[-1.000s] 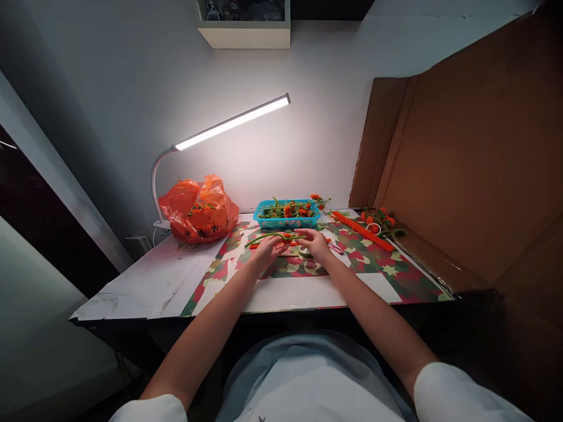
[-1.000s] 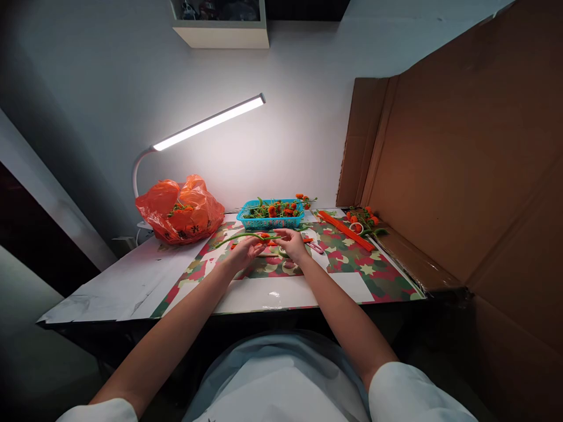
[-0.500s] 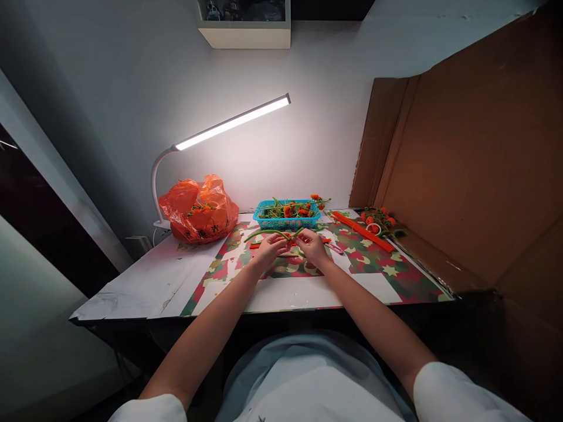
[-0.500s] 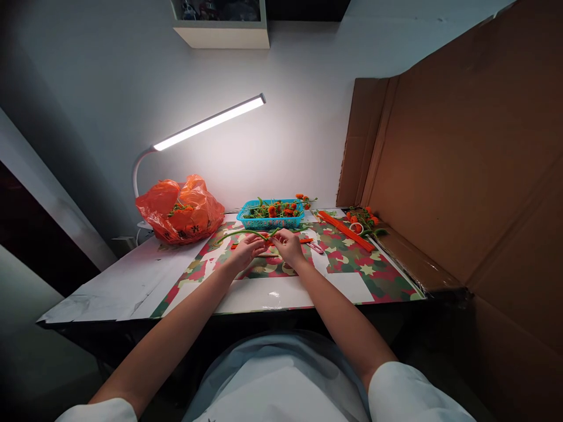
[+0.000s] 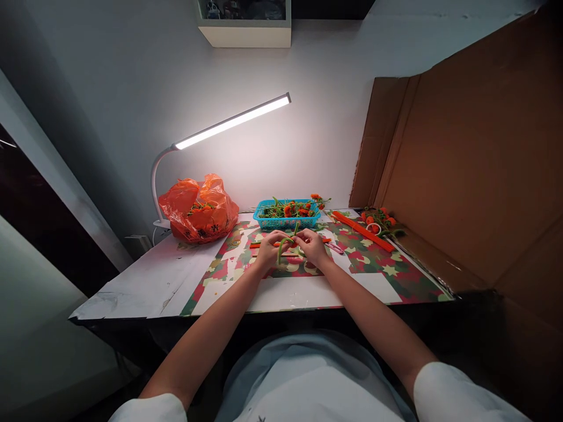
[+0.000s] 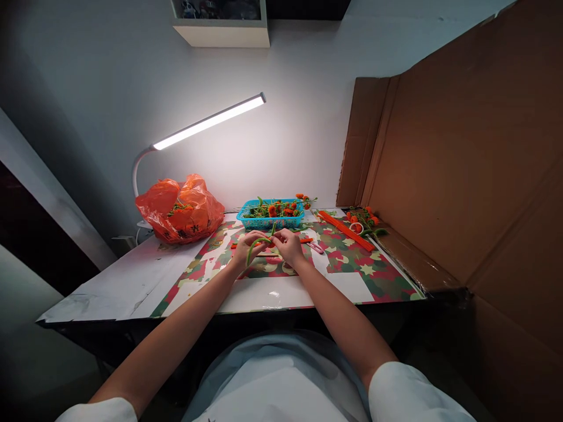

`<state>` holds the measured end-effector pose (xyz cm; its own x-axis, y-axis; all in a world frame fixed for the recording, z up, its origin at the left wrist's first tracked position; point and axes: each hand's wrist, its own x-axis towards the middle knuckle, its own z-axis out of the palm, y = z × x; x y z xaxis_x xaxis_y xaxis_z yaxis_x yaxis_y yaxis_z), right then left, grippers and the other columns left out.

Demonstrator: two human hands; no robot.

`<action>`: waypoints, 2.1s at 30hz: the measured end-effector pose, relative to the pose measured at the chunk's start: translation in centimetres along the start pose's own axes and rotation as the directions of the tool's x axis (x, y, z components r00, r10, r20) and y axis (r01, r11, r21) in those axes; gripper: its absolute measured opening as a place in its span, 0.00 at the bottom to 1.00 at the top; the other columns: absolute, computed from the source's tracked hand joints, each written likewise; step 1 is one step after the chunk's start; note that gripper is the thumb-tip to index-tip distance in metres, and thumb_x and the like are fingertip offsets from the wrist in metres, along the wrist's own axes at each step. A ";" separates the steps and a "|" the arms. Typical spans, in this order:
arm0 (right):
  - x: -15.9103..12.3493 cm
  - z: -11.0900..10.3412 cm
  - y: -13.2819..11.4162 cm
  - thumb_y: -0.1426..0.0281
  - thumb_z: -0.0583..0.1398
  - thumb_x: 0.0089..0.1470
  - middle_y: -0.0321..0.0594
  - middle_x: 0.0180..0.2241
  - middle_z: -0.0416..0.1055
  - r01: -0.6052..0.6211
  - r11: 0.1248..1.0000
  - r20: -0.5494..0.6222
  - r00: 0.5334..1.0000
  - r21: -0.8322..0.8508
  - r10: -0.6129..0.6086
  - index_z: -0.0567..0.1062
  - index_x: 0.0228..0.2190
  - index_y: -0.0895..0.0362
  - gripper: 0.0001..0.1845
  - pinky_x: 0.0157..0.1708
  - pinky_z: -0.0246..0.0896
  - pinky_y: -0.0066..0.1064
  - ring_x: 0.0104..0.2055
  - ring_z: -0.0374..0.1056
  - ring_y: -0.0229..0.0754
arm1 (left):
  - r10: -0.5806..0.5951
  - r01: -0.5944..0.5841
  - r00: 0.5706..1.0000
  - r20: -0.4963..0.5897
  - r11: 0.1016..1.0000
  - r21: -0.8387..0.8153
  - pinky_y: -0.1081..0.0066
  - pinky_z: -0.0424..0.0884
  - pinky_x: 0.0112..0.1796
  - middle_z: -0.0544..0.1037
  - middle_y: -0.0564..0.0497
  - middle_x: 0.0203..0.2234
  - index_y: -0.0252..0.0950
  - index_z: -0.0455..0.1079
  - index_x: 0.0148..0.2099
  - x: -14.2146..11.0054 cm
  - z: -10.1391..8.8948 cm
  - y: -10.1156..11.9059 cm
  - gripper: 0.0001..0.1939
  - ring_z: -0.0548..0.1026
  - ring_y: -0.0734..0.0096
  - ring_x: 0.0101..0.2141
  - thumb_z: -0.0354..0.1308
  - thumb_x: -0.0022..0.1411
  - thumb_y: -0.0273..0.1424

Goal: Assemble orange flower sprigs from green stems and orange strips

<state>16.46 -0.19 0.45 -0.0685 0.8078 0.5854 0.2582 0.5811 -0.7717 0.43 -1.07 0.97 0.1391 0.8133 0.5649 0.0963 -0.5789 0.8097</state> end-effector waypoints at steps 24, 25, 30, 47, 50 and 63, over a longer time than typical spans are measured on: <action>-1.0 -0.4 -1.6 0.56 0.61 0.52 0.43 0.35 0.74 0.235 0.943 0.062 0.972 -0.235 -0.227 0.76 0.40 0.55 0.18 0.41 0.59 0.37 0.38 0.65 0.47 | -0.318 0.313 0.948 0.011 0.925 -0.214 0.68 0.77 0.30 0.76 0.49 0.34 0.34 0.70 0.38 -0.4 0.5 0.1 0.23 0.76 0.70 0.30 0.71 0.41 0.39; -1.1 -0.4 -1.8 0.57 0.61 0.52 0.43 0.36 0.74 0.243 0.941 0.061 0.970 -0.235 -0.235 0.77 0.38 0.55 0.17 0.41 0.59 0.38 0.39 0.65 0.47 | -0.313 0.308 0.950 0.008 0.928 -0.209 0.68 0.77 0.30 0.75 0.49 0.34 0.34 0.70 0.37 -0.4 0.5 0.0 0.23 0.75 0.70 0.30 0.71 0.40 0.39; -1.3 0.0 -2.1 0.60 0.58 0.55 0.42 0.35 0.74 0.194 0.965 0.046 0.981 -0.174 -0.188 0.77 0.35 0.54 0.12 0.40 0.60 0.36 0.39 0.65 0.46 | -0.308 0.305 0.951 0.022 0.924 -0.230 0.70 0.76 0.30 0.75 0.51 0.30 0.33 0.70 0.35 -0.3 0.7 0.0 0.22 0.75 0.71 0.29 0.71 0.40 0.39; -0.2 0.1 -1.3 0.52 0.65 0.40 0.41 0.25 0.75 -0.147 0.957 -0.038 0.986 0.251 0.162 0.75 0.24 0.57 0.19 0.28 0.66 0.33 0.27 0.70 0.42 | -0.335 0.338 0.941 0.058 0.904 -0.263 0.68 0.73 0.31 0.78 0.51 0.27 0.34 0.70 0.35 -0.3 0.5 0.6 0.21 0.75 0.71 0.26 0.71 0.41 0.39; -0.2 0.2 -1.0 0.53 0.65 0.39 0.40 0.25 0.74 -0.146 0.955 -0.058 0.984 0.256 0.167 0.74 0.23 0.56 0.19 0.26 0.65 0.32 0.26 0.69 0.41 | -0.358 0.364 0.931 0.074 0.891 -0.271 0.68 0.73 0.32 0.78 0.51 0.27 0.34 0.71 0.35 -0.4 0.5 0.6 0.21 0.75 0.72 0.26 0.72 0.41 0.38; -0.1 0.4 -0.2 0.54 0.63 0.42 0.41 0.25 0.75 -0.147 0.968 0.023 0.989 0.204 0.145 0.73 0.22 0.56 0.18 0.28 0.65 0.32 0.28 0.70 0.42 | -0.364 0.377 0.926 0.099 0.885 -0.274 0.70 0.74 0.31 0.77 0.52 0.25 0.33 0.73 0.33 -0.3 0.5 0.2 0.21 0.75 0.72 0.27 0.72 0.38 0.40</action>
<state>16.01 -0.29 0.43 -0.0523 0.8858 0.4610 0.0636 0.4637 -0.8837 0.87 -1.45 0.93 0.1912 0.9581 0.2132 -0.1325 -0.1901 0.9728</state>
